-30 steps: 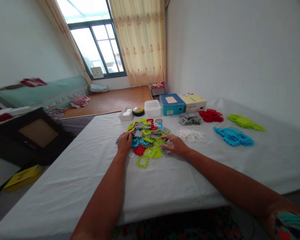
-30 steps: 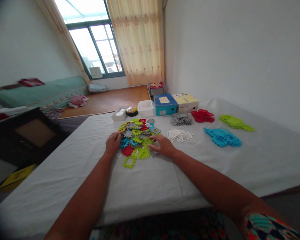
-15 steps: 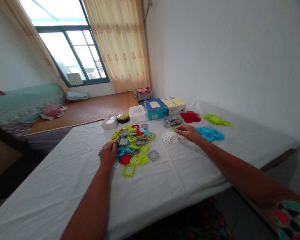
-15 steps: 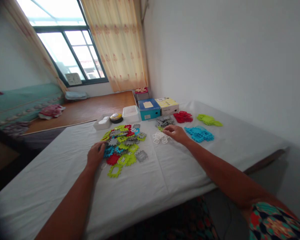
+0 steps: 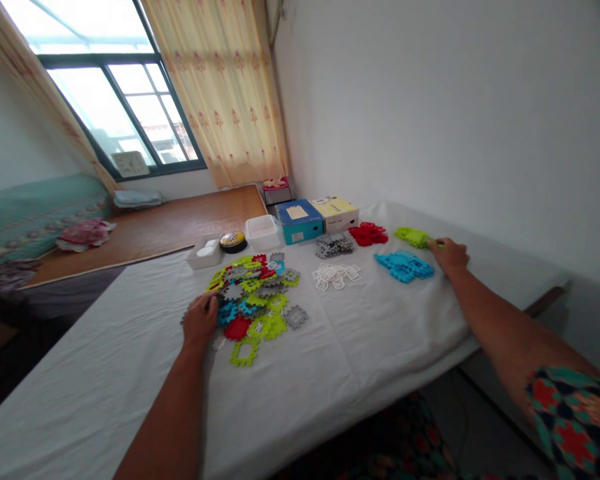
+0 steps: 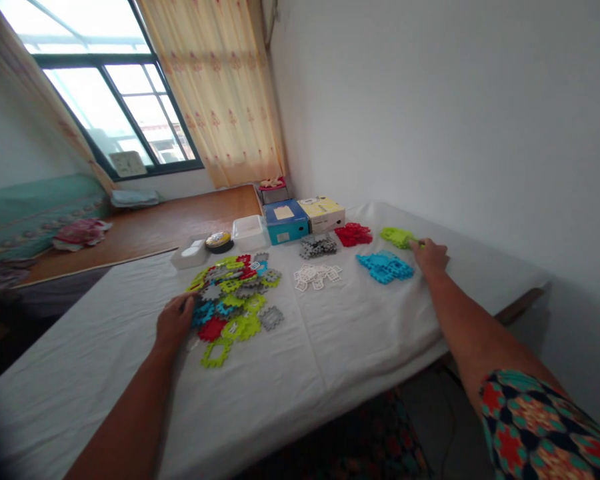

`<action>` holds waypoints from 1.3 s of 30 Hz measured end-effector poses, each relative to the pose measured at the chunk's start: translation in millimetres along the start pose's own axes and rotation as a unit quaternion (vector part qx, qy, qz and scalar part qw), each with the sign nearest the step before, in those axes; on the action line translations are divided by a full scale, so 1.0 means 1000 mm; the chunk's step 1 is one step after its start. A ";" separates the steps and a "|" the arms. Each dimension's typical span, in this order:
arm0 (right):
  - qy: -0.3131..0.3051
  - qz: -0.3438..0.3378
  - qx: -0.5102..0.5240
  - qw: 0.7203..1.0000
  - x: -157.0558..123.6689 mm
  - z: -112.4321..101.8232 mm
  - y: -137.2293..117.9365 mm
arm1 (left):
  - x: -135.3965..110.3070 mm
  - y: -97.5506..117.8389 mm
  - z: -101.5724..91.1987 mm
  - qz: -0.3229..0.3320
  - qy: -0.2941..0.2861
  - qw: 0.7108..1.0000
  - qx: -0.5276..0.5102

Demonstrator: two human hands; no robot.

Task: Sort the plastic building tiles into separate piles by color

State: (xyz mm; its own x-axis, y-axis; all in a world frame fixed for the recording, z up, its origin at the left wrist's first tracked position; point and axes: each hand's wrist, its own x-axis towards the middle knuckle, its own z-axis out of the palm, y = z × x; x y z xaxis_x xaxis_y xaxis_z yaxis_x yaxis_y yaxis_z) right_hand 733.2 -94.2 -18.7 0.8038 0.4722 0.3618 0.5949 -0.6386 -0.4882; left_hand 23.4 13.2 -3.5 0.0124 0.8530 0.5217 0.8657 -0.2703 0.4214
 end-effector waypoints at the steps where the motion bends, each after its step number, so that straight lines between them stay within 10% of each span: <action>1: 0.008 -0.017 -0.013 1.000 -0.005 0.000 -0.002 | 0.000 0.001 0.000 0.000 0.001 1.000 -0.002; 10: 0.020 -0.259 0.099 0.961 -0.061 -0.023 -0.108 | -0.004 0.006 0.000 0.006 -0.005 1.000 -0.005; 17: -0.239 -0.600 0.154 0.748 -0.208 -0.011 -0.241 | -0.007 0.009 0.000 0.005 0.002 1.000 -0.021; 24: -0.224 -0.504 0.023 0.834 -0.258 0.030 -0.289 | -0.008 0.011 -0.002 0.004 -0.008 1.000 -0.021; 39: -0.218 -0.495 0.248 0.803 -0.240 0.032 -0.270 | -0.006 0.012 -0.002 -0.003 -0.019 1.000 -0.018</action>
State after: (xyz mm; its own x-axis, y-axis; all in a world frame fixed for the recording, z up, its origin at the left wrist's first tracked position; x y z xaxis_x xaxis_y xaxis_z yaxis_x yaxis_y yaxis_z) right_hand 379.5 -15.5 0.9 -0.2049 0.8365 0.5082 0.7825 0.4520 -0.4284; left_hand 32.5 4.0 -0.5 0.0266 0.8708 0.4910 0.8471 -0.2804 0.4515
